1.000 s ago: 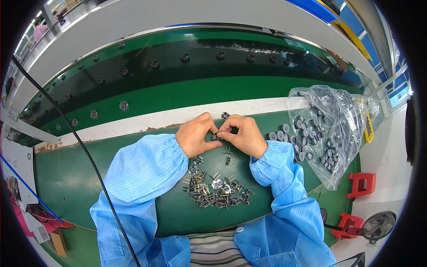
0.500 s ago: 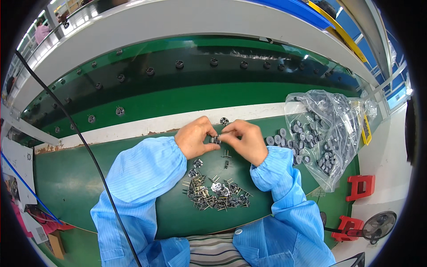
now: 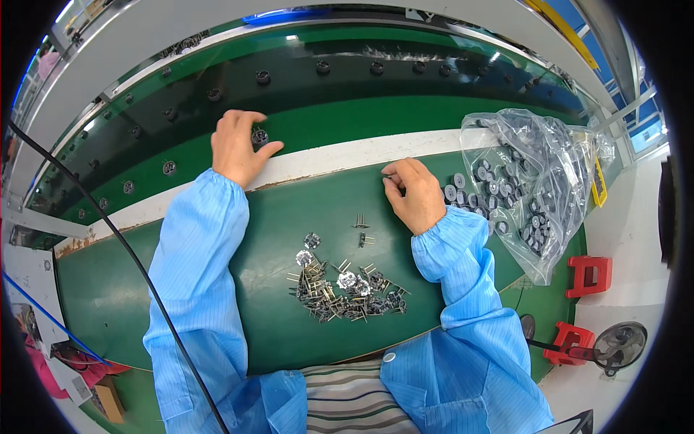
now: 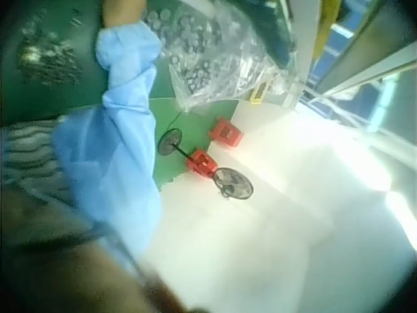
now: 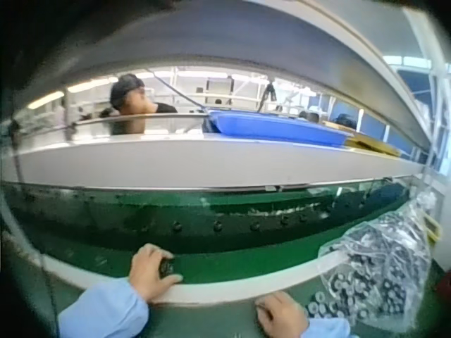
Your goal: The person assembles small electronic components by hand, inserting metal pins into grey plastic housings to create assembled units.
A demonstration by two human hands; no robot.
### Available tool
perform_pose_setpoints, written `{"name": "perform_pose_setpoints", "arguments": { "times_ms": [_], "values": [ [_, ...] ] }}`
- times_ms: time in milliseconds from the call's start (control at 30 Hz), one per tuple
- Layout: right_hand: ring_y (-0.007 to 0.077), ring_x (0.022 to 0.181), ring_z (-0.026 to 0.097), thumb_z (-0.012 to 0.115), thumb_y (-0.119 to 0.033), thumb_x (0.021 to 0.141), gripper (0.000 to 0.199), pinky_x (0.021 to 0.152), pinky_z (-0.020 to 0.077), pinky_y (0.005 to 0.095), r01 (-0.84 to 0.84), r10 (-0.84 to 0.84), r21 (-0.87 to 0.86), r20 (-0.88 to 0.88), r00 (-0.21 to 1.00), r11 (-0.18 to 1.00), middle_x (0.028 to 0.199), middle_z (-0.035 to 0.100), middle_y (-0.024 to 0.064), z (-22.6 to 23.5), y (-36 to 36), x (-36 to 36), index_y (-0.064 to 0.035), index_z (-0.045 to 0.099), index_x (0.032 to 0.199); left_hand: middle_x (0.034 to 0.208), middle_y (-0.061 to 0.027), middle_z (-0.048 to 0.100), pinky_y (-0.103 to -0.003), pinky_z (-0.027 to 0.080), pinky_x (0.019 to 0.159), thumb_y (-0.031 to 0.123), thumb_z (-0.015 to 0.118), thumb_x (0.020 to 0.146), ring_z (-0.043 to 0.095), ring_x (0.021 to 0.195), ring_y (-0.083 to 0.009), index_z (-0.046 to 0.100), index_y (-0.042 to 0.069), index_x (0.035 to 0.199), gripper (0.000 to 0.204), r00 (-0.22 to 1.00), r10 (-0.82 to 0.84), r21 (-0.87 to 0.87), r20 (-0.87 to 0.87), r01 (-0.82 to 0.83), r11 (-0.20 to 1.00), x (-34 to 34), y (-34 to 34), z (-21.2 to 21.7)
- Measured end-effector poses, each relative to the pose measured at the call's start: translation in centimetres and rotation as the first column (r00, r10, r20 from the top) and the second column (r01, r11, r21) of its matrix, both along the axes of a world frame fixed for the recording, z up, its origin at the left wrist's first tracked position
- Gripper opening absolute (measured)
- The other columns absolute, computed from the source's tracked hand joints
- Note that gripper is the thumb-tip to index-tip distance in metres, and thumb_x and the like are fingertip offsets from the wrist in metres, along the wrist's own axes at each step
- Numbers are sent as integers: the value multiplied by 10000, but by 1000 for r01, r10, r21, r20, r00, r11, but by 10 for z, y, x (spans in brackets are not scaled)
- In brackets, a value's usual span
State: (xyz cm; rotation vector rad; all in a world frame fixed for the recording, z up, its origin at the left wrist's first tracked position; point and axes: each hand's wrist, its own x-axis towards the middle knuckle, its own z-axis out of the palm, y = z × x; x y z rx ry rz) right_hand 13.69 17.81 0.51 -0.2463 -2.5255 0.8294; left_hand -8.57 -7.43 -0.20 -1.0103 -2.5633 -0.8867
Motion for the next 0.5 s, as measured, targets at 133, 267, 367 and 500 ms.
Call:
{"name": "perform_pose_setpoints", "arguments": {
  "times_ms": [133,267,367,500],
  "values": [
    [339,859,666,787,-46,827,192,737,553,430,-102,100,14,98,990,995,920,636,131,2,5,9,-19,680,984,1100,-114,586,-421,495,890,181,868,788,589,1010,-304,658,62,1097,392,747,-656,166,108,637,753,60,28,35],
    [343,1008,646,816,-98,814,305,843,530,428,-129,127,35,66,990,991,1039,637,139,24,3,16,-20,704,1087,1159,-129,536,-436,480,918,312,891,766,585,1043,-330,604,63,1193,571,612,-689,-128,388,776,618,88,17,51],
    [385,1182,600,834,-210,823,484,997,492,460,-463,475,-184,26,880,867,1241,629,184,49,-9,37,-23,668,1237,1133,-124,525,-453,475,909,408,915,699,583,1049,-340,568,42,1219,724,660,-580,-280,478,740,612,91,2,78],
    [493,1521,292,856,-405,796,966,1232,300,536,-559,590,-193,206,780,806,1638,299,274,46,-18,87,-3,397,1545,1459,-245,440,-532,412,1095,657,872,625,473,1333,-462,480,29,1434,1096,666,-668,-217,332,743,633,119,-19,83]
  ]
}}
